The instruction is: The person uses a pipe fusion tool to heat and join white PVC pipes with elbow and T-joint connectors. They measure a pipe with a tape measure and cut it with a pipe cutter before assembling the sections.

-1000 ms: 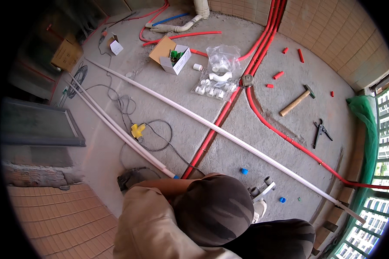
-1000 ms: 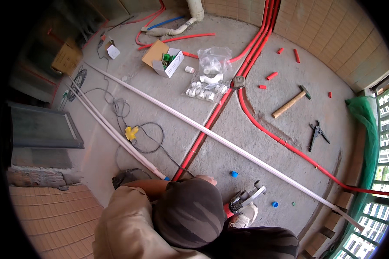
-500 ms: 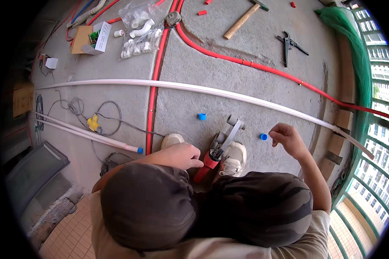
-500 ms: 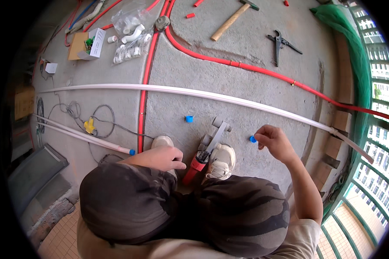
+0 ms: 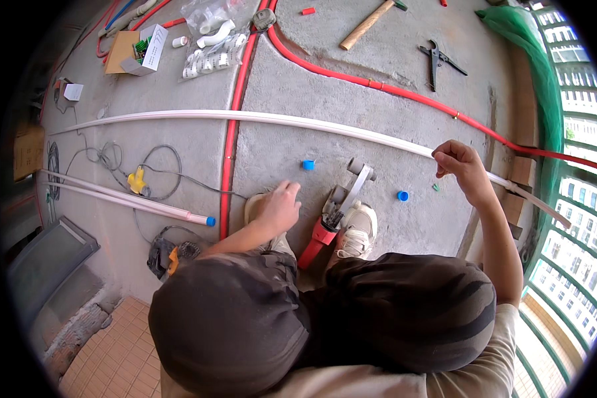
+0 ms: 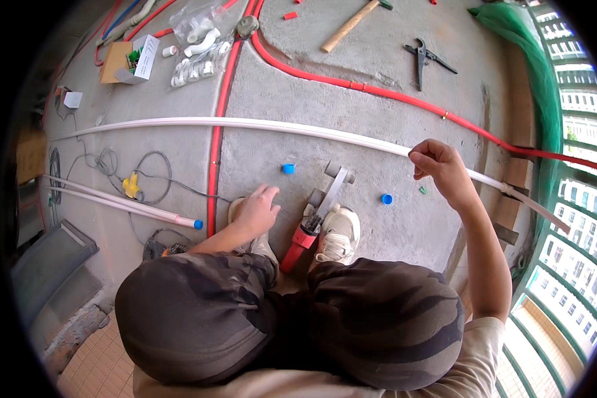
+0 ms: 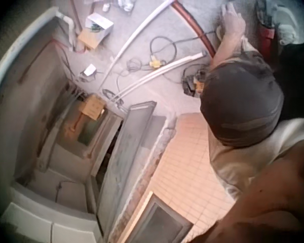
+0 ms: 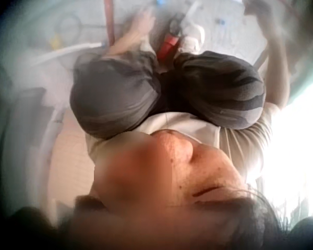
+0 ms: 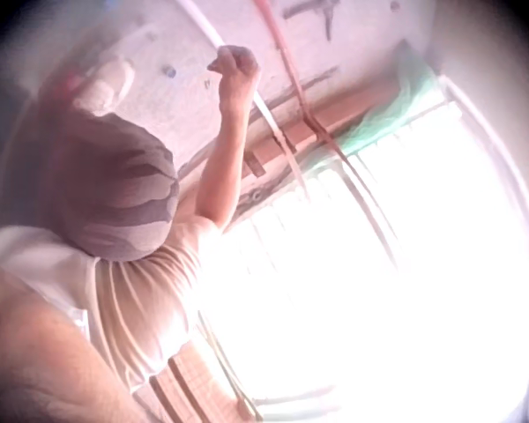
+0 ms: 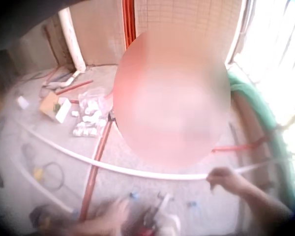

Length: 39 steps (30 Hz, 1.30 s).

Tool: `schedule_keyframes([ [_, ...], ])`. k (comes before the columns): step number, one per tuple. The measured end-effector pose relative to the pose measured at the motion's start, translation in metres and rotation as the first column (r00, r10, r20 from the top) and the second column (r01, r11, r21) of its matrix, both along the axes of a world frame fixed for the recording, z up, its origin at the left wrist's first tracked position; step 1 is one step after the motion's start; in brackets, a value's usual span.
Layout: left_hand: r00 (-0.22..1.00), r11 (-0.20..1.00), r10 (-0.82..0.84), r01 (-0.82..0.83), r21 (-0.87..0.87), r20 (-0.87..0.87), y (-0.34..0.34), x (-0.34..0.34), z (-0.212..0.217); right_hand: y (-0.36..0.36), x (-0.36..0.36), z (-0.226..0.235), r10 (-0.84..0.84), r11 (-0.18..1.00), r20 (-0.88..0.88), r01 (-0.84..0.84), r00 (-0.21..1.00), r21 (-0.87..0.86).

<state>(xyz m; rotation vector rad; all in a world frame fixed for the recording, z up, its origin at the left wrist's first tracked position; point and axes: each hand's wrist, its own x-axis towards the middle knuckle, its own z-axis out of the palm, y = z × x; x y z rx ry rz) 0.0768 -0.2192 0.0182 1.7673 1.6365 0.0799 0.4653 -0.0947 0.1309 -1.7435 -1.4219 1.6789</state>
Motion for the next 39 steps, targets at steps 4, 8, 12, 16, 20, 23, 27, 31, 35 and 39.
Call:
schedule_keyframes([
  [4,0.999,0.983,-0.038,0.032,0.178,0.031,0.043,-0.005,-0.027,-0.03,0.009,-0.004,-0.099,0.995,-0.021,0.099,0.995,-0.013],
  [8,0.962,0.972,0.231,-0.236,0.018,0.146,0.073,-0.032,-0.035,-0.071,0.002,-0.011,-0.103,0.978,-0.025,0.096,0.994,-0.183],
  [12,0.906,0.925,0.377,-0.359,-0.122,0.192,0.088,-0.066,-0.057,-0.076,0.001,-0.028,-0.059,0.974,-0.037,0.049,0.998,-0.223],
  [16,0.964,0.99,0.126,-0.105,-0.099,0.236,0.09,-0.049,-0.043,-0.058,0.001,-0.044,-0.051,0.988,0.077,0.062,0.996,-0.144],
  [20,0.962,0.993,-0.116,0.112,0.031,0.248,0.084,-0.026,-0.042,-0.062,-0.008,-0.048,0.078,0.993,0.369,-0.038,0.926,-0.114],
  [23,0.948,0.984,-0.168,0.146,0.101,0.271,0.078,-0.013,-0.051,-0.087,-0.005,-0.077,0.169,0.983,0.561,-0.178,0.81,-0.04],
  [27,0.928,0.999,-0.016,-0.004,0.054,0.371,0.074,0.002,-0.054,-0.117,-0.011,-0.107,0.143,0.988,0.543,-0.154,0.827,-0.027],
  [31,0.933,0.918,-0.029,-0.117,0.38,0.358,0.108,0.007,-0.029,-0.143,0.007,-0.147,0.07,0.968,0.433,-0.165,0.899,0.187],
  [35,0.966,0.821,-0.102,-0.052,0.569,0.237,0.179,-0.004,-0.035,-0.089,-0.012,-0.13,-0.186,0.941,0.317,0.075,0.93,0.331],
  [39,0.983,0.795,-0.165,0.082,0.601,0.084,0.218,-0.021,-0.066,-0.02,-0.03,-0.14,-0.237,0.849,0.301,0.047,0.924,0.526],
])
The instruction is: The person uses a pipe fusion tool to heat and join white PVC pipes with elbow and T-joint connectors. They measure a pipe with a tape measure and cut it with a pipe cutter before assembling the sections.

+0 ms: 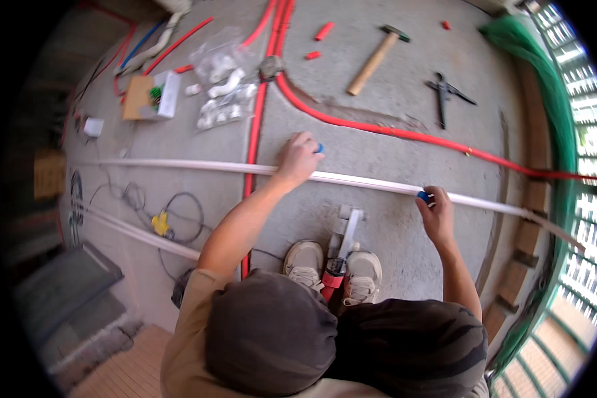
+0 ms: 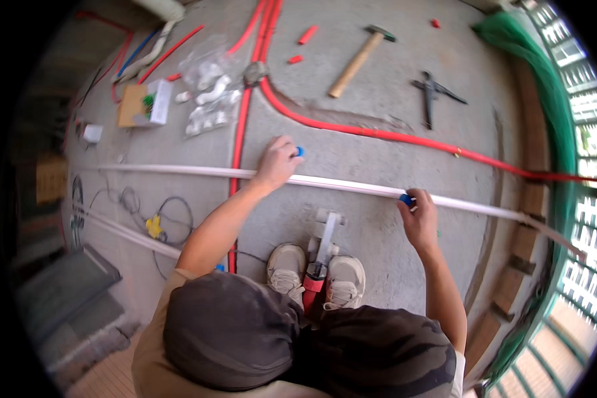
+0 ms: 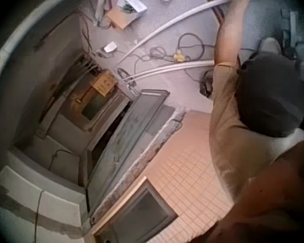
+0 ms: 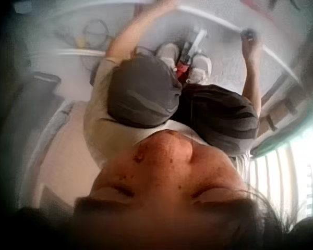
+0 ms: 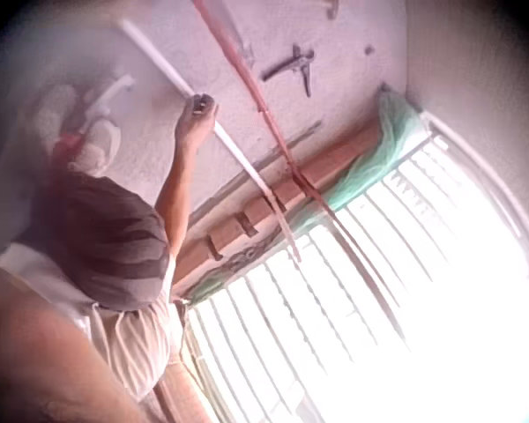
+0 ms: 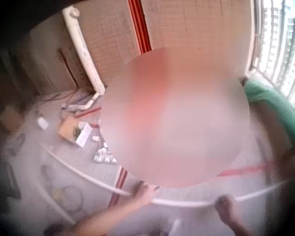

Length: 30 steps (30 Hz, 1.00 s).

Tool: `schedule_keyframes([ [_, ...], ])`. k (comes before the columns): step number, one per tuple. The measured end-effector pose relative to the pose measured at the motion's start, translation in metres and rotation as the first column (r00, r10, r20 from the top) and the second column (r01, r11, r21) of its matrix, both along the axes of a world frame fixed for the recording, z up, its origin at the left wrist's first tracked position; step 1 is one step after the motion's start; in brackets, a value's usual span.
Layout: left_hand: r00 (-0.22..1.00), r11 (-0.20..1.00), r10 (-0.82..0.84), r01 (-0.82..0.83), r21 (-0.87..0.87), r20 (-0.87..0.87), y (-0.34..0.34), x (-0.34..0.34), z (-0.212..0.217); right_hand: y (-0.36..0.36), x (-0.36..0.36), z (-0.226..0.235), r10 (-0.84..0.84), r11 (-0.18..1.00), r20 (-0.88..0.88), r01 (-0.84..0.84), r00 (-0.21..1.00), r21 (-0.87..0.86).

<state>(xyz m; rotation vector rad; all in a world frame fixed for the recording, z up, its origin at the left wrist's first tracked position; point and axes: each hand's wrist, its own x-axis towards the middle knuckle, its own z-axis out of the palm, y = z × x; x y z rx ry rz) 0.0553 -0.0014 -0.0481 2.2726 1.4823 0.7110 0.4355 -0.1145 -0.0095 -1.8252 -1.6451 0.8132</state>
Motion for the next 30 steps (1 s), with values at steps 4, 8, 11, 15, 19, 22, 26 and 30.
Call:
schedule_keyframes([
  [4,0.989,0.995,0.091,-0.096,0.038,0.118,-0.023,-0.001,0.034,0.049,0.003,-0.023,0.104,0.993,0.071,-0.107,0.992,0.039],
  [8,0.873,0.873,0.487,-0.487,-0.025,0.034,-0.113,-0.082,0.038,0.074,-0.018,-0.026,0.214,0.977,0.183,-0.21,0.959,-0.045],
  [11,0.486,0.493,0.831,-0.869,-0.046,-0.272,-0.215,-0.167,0.035,0.08,-0.021,-0.039,0.363,0.929,0.243,-0.37,0.899,-0.018],
  [15,0.144,0.07,0.896,-0.98,-0.186,-0.42,-0.272,-0.217,0.038,0.082,-0.019,-0.04,0.383,0.897,0.292,-0.428,0.876,0.108],
  [19,0.067,-0.004,0.932,-0.98,-0.197,-0.356,-0.284,-0.222,0.03,0.086,-0.021,-0.033,0.302,0.951,0.281,-0.309,0.911,-0.018],
  [22,-0.086,-0.16,0.95,-0.96,-0.231,-0.299,-0.272,-0.229,0.042,0.087,-0.004,-0.042,0.273,0.959,0.249,-0.284,0.929,0.009],
  [26,-0.225,-0.064,0.871,-0.934,-0.352,0.437,-0.25,-0.234,0.06,0.071,-0.003,-0.013,0.193,0.981,0.235,-0.191,0.953,-0.034],
  [30,-0.524,0.414,0.587,-0.461,-0.785,0.617,-0.191,-0.217,0.118,0.059,0.006,0.006,0.121,0.989,0.095,-0.128,0.988,0.069],
])
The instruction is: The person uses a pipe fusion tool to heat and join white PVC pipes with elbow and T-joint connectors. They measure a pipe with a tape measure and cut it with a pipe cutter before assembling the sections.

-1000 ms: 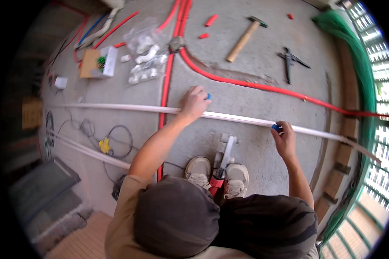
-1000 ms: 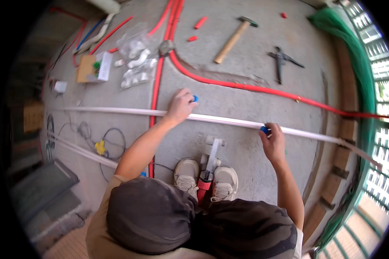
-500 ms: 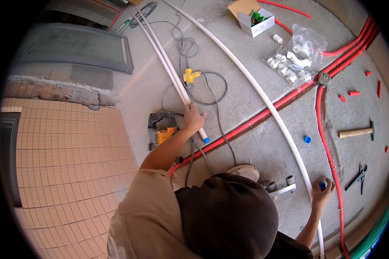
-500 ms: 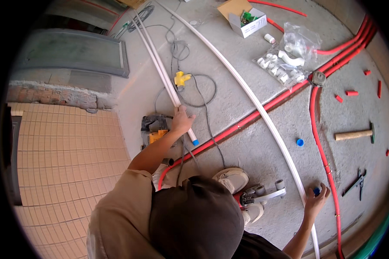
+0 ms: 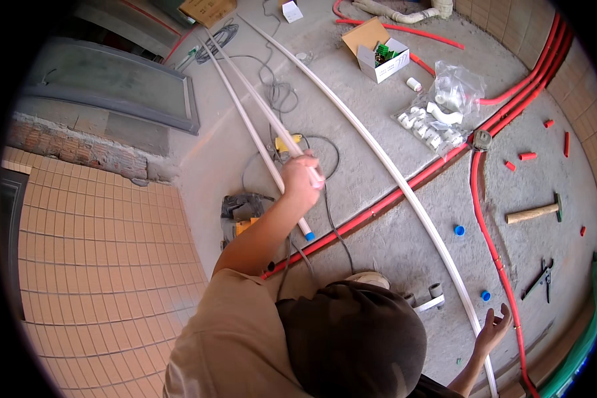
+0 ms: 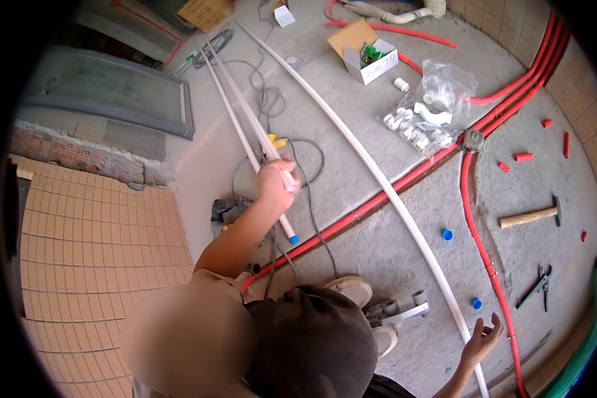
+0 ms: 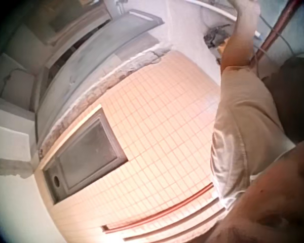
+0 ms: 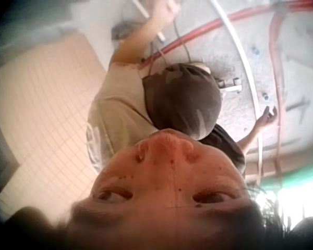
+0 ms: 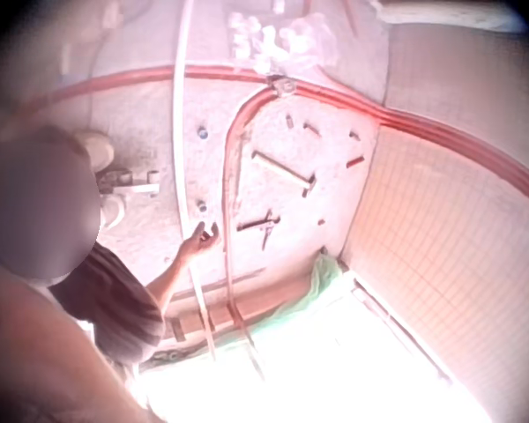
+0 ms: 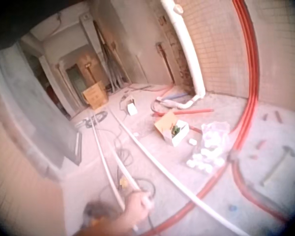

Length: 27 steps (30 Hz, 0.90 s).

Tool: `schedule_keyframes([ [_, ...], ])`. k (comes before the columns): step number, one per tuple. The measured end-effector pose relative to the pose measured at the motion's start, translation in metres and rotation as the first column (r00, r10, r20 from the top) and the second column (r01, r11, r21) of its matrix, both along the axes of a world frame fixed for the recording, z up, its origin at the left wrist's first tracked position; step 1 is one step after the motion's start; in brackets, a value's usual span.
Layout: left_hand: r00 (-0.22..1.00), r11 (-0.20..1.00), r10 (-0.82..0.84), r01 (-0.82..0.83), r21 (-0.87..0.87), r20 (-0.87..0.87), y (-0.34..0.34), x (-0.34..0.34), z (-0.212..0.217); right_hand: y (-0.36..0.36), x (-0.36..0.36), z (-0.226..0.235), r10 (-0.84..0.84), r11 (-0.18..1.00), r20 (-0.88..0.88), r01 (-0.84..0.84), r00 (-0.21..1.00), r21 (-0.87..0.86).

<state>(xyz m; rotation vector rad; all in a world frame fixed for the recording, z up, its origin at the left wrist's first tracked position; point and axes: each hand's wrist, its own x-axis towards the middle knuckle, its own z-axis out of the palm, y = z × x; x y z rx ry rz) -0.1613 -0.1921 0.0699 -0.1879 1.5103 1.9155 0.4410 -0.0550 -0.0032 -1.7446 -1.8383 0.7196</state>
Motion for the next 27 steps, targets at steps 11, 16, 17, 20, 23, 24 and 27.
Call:
schedule_keyframes([
  [11,0.48,0.606,-0.792,0.549,0.576,0.377,0.143,0.236,-0.008,0.021,-0.161,0.119,0.267,0.873,-0.708,-0.474,0.654,-0.109],
  [16,0.203,0.37,-0.891,0.842,0.391,0.406,0.143,0.254,0.004,0.034,-0.155,0.086,0.124,0.895,-0.579,-0.342,0.806,-0.285],
  [17,0.083,0.223,-0.902,0.93,0.293,0.424,0.145,0.245,0.006,0.033,-0.146,0.078,0.076,0.915,-0.583,-0.289,0.809,-0.282],
  [20,0.035,0.112,-0.945,0.969,-0.222,-0.325,0.134,0.211,0.002,0.029,-0.121,0.053,0.003,0.931,-0.571,-0.211,0.821,-0.299],
  [23,-0.585,0.529,-0.634,0.148,-0.835,-0.506,0.13,0.178,-0.009,0.023,-0.091,0.033,-0.24,0.896,-0.703,-0.126,0.67,-0.426],
  [24,-0.617,0.42,-0.694,0.07,-0.905,-0.37,0.129,0.156,-0.018,0.025,-0.087,0.029,-0.291,0.896,-0.717,-0.082,0.633,-0.436],
  [27,-0.613,0.272,-0.753,0.045,-0.961,-0.241,0.136,0.127,-0.049,0.024,-0.068,0.007,-0.428,0.868,-0.708,0.035,0.562,-0.496],
])
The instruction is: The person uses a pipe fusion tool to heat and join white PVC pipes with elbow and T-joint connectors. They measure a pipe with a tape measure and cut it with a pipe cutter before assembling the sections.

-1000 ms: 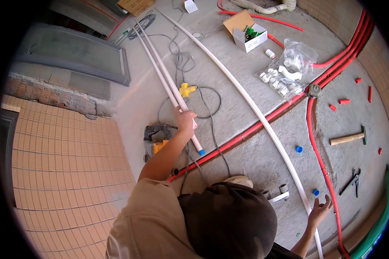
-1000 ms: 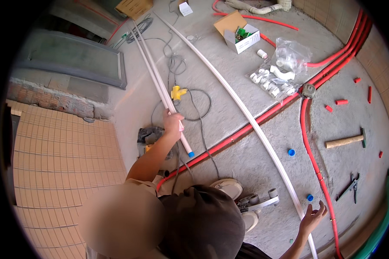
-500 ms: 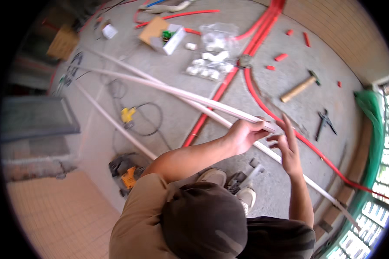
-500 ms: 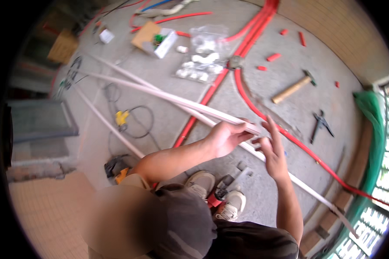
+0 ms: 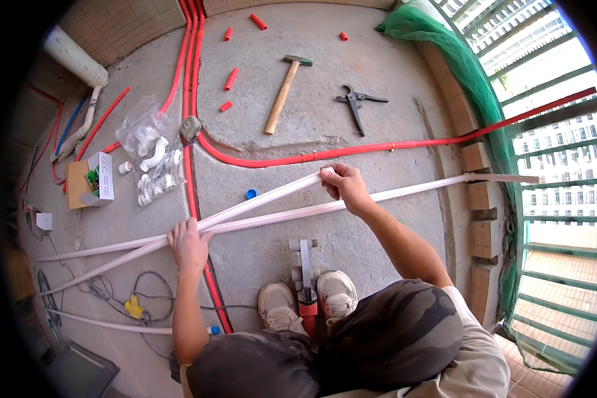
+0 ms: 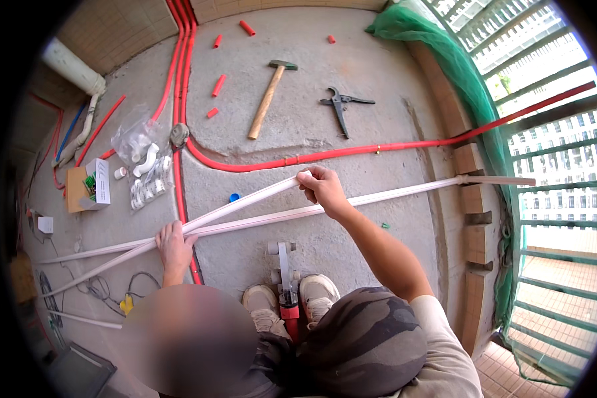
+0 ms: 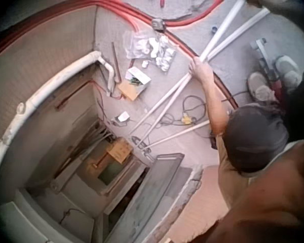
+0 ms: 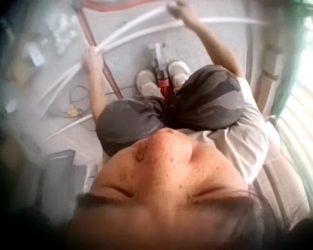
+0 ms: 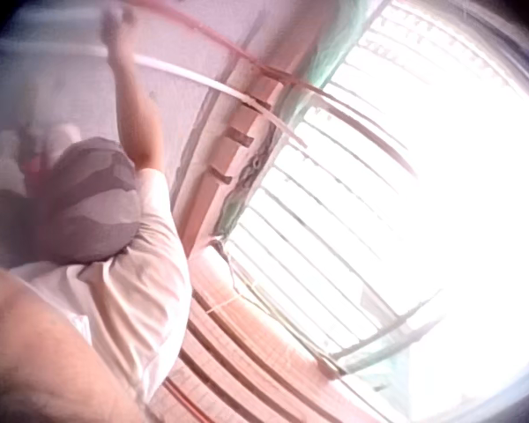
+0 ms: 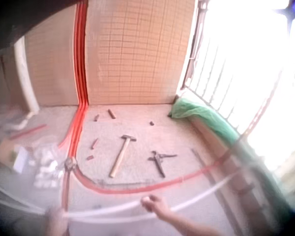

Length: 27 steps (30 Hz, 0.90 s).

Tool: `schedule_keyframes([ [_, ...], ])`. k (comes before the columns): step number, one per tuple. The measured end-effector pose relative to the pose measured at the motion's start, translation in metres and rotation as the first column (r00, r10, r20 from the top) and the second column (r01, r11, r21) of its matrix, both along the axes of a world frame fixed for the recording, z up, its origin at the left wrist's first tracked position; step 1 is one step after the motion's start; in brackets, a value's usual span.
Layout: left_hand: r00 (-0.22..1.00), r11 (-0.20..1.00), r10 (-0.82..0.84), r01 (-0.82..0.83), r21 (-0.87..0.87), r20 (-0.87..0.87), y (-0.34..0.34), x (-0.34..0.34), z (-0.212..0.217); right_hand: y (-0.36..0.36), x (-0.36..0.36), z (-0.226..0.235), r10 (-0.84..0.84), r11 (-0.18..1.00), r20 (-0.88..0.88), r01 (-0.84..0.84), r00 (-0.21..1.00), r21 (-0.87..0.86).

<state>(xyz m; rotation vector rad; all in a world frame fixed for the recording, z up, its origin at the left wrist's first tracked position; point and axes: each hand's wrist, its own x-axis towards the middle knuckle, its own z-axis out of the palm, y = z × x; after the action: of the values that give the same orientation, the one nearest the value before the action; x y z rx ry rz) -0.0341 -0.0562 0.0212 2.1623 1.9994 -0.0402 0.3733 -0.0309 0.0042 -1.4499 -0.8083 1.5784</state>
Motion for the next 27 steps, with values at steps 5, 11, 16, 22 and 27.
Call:
schedule_keyframes([
  [5,0.991,0.995,-0.102,0.102,0.012,0.087,0.025,0.029,-0.009,-0.019,0.02,-0.014,-0.298,0.953,-0.035,0.3,0.954,0.048],
  [11,0.977,0.974,-0.17,0.186,-0.129,0.128,0.045,0.053,-0.035,-0.043,0.062,-0.028,-0.467,0.884,0.147,0.466,0.872,0.04],
  [16,0.949,0.968,-0.249,0.252,0.01,0.192,0.043,0.03,-0.075,-0.063,0.082,-0.033,-0.511,0.857,0.23,0.512,0.828,0.063],
  [22,0.947,0.948,-0.3,0.283,0.147,0.117,0.036,0.034,-0.077,-0.079,0.067,-0.051,-0.538,0.833,0.448,0.531,0.714,0.153],
  [27,0.939,0.93,-0.327,0.3,0.211,0.106,0.036,0.036,-0.083,-0.081,0.059,-0.066,-0.588,0.793,0.392,0.6,0.708,0.107],
])
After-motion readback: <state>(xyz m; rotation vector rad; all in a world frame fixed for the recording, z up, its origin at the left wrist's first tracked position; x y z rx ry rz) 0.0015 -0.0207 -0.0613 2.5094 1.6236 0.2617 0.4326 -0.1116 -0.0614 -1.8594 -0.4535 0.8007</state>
